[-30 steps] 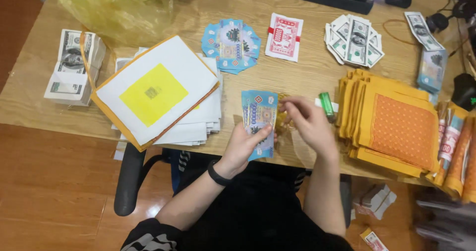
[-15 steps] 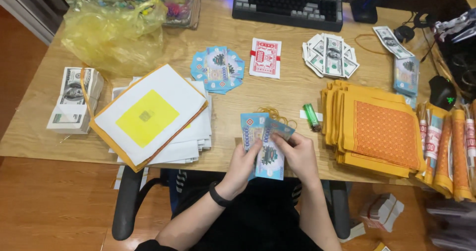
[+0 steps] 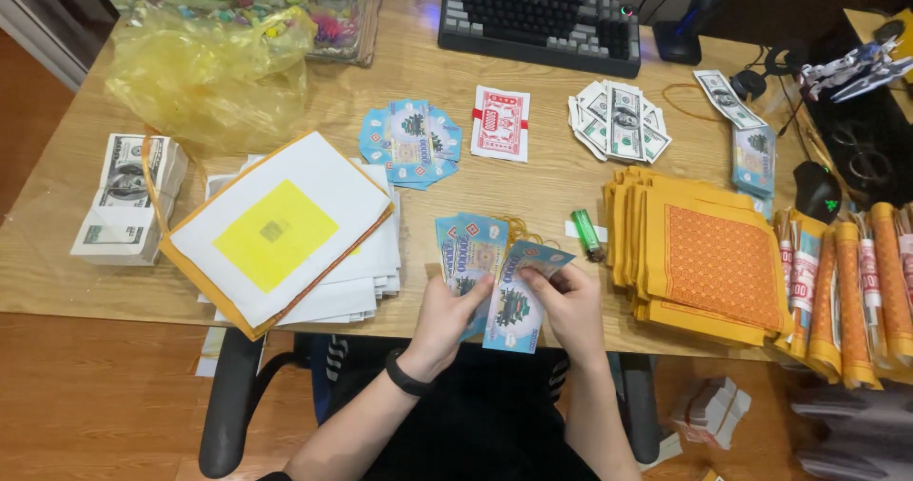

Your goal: Sorting and counting ritual paper money into organized stacks on a desk.

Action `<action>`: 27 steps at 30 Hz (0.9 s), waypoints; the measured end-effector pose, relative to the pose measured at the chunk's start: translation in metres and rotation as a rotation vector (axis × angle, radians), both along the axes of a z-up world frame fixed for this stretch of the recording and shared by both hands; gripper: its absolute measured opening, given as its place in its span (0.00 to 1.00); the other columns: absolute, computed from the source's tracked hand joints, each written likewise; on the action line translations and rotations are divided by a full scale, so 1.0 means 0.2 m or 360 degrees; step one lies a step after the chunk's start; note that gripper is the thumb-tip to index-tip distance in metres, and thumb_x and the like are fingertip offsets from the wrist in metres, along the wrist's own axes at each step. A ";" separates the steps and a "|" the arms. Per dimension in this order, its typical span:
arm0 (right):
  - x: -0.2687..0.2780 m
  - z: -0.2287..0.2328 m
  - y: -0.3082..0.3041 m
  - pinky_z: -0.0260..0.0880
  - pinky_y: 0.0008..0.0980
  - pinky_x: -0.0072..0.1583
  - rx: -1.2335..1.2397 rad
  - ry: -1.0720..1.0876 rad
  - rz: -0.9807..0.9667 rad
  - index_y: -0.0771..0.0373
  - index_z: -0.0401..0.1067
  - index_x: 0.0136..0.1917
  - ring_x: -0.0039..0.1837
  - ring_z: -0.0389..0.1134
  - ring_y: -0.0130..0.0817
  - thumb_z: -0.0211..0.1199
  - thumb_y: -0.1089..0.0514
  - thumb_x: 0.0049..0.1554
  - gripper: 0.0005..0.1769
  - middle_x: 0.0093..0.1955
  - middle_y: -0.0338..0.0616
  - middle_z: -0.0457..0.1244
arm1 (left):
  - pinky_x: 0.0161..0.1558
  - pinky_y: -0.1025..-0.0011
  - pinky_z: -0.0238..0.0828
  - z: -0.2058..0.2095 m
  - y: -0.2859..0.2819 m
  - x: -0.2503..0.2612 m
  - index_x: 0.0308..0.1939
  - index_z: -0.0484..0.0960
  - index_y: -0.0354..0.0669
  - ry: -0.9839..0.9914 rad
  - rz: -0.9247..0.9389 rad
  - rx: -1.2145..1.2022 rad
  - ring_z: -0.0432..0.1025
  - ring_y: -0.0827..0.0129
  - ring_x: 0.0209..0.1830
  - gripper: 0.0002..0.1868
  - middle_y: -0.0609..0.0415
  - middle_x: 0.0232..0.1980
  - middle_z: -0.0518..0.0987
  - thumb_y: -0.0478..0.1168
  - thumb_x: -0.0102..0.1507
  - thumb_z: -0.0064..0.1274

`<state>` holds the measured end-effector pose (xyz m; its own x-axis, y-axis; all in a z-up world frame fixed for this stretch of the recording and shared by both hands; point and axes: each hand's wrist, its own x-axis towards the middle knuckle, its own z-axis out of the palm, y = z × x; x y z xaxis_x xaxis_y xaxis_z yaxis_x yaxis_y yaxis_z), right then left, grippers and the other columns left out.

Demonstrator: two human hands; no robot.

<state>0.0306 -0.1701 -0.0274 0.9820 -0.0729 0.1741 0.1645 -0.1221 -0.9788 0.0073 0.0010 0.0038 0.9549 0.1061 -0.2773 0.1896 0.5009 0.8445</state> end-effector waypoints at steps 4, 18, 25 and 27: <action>-0.02 0.02 0.07 0.72 0.33 0.46 -0.0048 -0.0017 -0.0015 0.66 0.79 0.44 0.43 0.67 0.26 0.71 0.67 0.49 0.07 0.38 0.48 0.71 | 0.28 0.77 0.70 -0.05 -0.01 -0.01 0.35 0.83 0.35 -0.0032 -0.0028 0.0015 0.69 0.79 0.28 0.06 0.55 0.30 0.81 0.34 0.57 0.62; 0.02 -0.03 0.01 0.64 0.23 0.36 0.0078 -0.0015 -0.0311 0.66 0.74 0.41 0.37 0.59 0.24 0.68 0.61 0.55 0.06 0.32 0.36 0.59 | 0.32 0.70 0.74 -0.01 0.00 0.02 0.38 0.75 0.28 0.0217 0.0160 -0.0209 0.72 0.71 0.28 0.14 0.48 0.32 0.79 0.40 0.61 0.58; 0.02 0.01 0.01 0.65 0.20 0.36 0.0528 0.0007 -0.0199 0.66 0.70 0.40 0.34 0.61 0.21 0.63 0.66 0.57 0.04 0.31 0.38 0.62 | 0.28 0.76 0.72 -0.08 -0.01 0.03 0.35 0.83 0.32 0.0024 0.0106 -0.0049 0.72 0.76 0.26 0.09 0.52 0.28 0.81 0.35 0.57 0.64; 0.01 -0.02 0.03 0.68 0.24 0.40 0.0420 0.0029 -0.0022 0.65 0.72 0.42 0.38 0.64 0.23 0.67 0.66 0.53 0.05 0.34 0.38 0.64 | 0.29 0.74 0.71 -0.04 -0.01 0.02 0.37 0.84 0.33 0.0025 0.0055 0.0008 0.70 0.76 0.28 0.11 0.52 0.30 0.82 0.37 0.55 0.65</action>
